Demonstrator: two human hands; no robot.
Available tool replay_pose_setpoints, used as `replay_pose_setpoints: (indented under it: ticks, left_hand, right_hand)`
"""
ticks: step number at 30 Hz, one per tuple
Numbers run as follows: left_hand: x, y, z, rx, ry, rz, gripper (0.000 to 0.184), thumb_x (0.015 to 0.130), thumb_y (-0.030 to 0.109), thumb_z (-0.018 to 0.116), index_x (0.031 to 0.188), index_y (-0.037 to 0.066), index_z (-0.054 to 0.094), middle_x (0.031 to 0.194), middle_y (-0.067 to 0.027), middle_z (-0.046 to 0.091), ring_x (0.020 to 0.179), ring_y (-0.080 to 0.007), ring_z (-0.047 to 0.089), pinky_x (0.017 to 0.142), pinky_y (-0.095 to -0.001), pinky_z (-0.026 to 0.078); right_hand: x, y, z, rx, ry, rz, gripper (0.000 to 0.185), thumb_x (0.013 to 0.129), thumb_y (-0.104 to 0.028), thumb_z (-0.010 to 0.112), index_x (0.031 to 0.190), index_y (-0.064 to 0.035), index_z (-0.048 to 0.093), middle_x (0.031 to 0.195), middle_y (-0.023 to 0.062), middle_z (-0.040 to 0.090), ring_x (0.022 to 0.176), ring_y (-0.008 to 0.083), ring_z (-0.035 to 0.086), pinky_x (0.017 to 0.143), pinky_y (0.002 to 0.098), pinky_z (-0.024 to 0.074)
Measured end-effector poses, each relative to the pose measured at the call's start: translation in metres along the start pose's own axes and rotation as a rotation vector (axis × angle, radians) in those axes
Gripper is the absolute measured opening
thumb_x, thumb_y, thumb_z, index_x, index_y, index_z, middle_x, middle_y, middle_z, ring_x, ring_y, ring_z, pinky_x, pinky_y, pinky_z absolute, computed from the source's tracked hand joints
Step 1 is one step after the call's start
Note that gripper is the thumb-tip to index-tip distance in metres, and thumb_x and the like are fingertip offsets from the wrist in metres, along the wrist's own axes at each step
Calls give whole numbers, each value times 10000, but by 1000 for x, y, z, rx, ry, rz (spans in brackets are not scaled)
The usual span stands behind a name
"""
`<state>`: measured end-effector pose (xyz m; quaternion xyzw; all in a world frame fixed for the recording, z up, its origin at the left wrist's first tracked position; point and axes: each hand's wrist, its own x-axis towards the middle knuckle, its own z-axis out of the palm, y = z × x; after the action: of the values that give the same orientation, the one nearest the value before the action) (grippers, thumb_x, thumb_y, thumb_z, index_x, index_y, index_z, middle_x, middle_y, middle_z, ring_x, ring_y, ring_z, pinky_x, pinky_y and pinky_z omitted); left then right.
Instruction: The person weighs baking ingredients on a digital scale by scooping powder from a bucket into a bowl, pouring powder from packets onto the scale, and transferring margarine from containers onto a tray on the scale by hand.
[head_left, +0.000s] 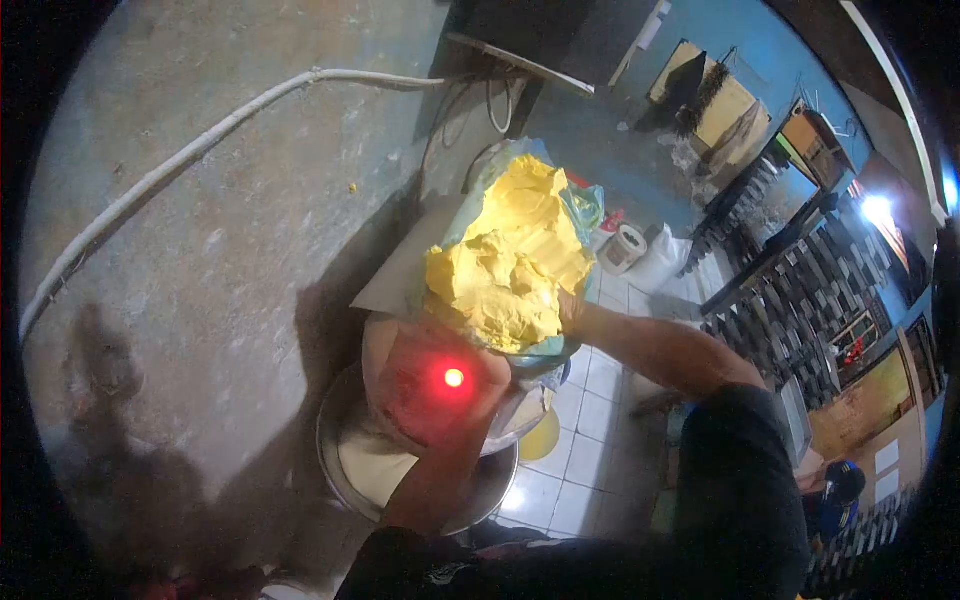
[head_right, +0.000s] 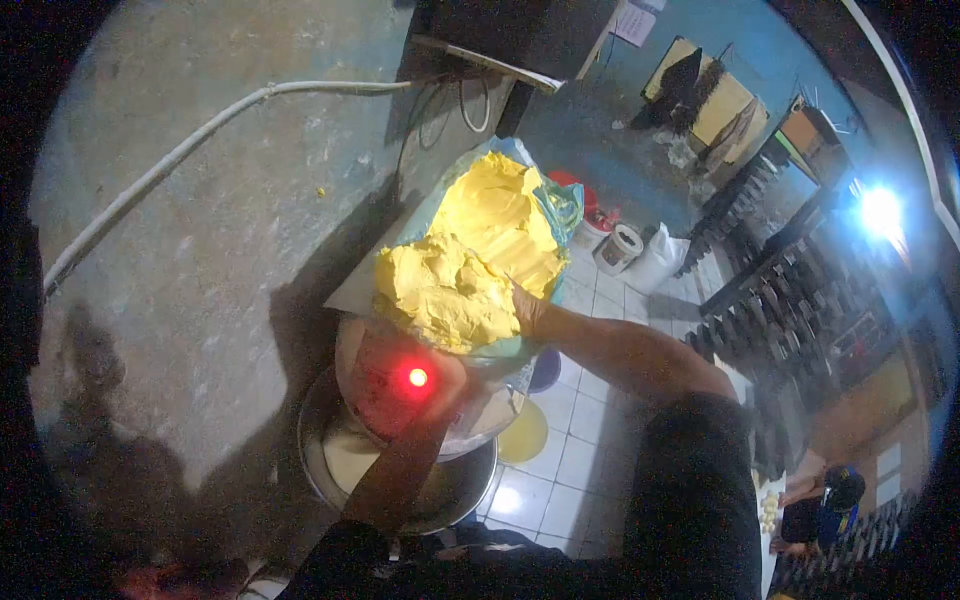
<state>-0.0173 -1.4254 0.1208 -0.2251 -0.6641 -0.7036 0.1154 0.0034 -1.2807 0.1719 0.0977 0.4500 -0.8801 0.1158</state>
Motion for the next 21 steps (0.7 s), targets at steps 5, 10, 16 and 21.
replay_pose_setpoints:
  ticks: [5,10,16,21]
  left_hand:
    - [0,-4,5,12,6,17,596,1009,384,392,1464,13,291,1448,-229,315,1328,-363,306,1095,-464,205]
    - [7,-10,10,35,20,61,597,1007,383,400,1464,15,291,1471,-225,288,1354,-367,274,1115,-469,176]
    - [11,-23,14,51,36,119,598,1005,382,409,1464,18,291,1497,-220,256,1386,-371,235,1138,-475,142]
    - [12,-33,1,100,-34,104,584,1005,369,423,1467,35,296,1509,-213,249,1399,-361,234,1144,-462,155]
  right_hand:
    - [-15,6,-1,182,-54,82,497,970,-406,513,1320,-54,521,1281,129,600,1135,250,604,1010,403,474]
    - [-20,14,-9,106,-115,-56,501,984,-395,480,1358,-61,480,1333,130,562,1181,248,574,1030,398,452]
    - [-44,8,11,192,93,-222,581,958,-508,467,1365,-93,477,1338,119,560,1165,266,585,995,423,479]
    - [-71,-1,-4,119,217,-466,642,914,-561,528,1365,-107,479,1281,102,588,1112,265,607,955,446,505]
